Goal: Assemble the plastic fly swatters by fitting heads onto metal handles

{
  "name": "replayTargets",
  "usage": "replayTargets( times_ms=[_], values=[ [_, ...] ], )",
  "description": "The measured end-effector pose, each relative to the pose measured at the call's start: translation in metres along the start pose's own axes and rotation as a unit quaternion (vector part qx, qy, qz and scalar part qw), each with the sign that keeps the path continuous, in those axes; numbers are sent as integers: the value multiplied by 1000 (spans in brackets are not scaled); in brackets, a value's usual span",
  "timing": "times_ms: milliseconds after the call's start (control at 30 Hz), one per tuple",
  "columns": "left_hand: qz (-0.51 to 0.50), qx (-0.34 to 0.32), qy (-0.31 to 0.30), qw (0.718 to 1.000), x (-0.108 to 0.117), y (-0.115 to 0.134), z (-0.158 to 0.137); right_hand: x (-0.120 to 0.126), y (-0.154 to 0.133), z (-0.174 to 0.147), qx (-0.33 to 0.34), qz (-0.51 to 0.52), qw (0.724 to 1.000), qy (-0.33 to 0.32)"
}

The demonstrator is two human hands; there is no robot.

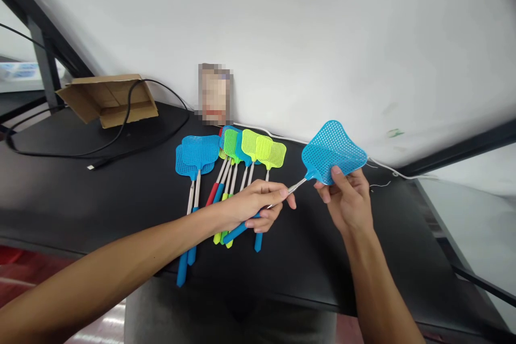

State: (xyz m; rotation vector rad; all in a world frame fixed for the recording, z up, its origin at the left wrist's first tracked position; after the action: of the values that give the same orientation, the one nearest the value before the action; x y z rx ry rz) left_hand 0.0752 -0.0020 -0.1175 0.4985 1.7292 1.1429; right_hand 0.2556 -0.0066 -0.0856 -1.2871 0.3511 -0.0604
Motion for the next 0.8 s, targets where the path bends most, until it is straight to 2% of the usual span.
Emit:
replayTargets(
  times_ms=[67, 167, 333, 467, 567, 700, 800],
  values=[
    [34, -4, 8, 999, 1, 1, 0, 1, -2, 0, 5, -4, 1000, 3],
    [111, -23, 50, 992, 7, 2, 1, 3, -3, 1, 15, -18, 1000, 15],
    [237, -78, 127, 960, 11, 10, 0, -1, 5, -3, -4, -42, 999, 15],
    [298, -94, 160, 936, 11, 16, -3, -4, 8, -9, 0, -61, 997, 54],
    [244, -67, 140, 957, 11, 13, -1, -5, 5, -12, -15, -45, 997, 59],
    [50, -26, 73, 996, 6, 6, 1, -12, 4, -10, -56, 26, 998, -31],
    [-77, -6, 23, 997, 0, 4, -1, -16, 16, -10, -128, 45, 988, -71]
  ],
)
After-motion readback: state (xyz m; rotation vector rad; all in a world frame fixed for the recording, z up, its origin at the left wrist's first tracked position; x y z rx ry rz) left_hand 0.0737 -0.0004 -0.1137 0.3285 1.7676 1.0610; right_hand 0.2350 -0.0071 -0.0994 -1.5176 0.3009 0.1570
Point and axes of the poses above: each hand's wrist, its own z-axis towards the middle knuckle, its own x-axis out of the back of the hand, y = z × x, the point moved 6 cm from there along z, towards the middle knuckle, and after that the axes turned 1 degree about y, right-handed, at the moved point
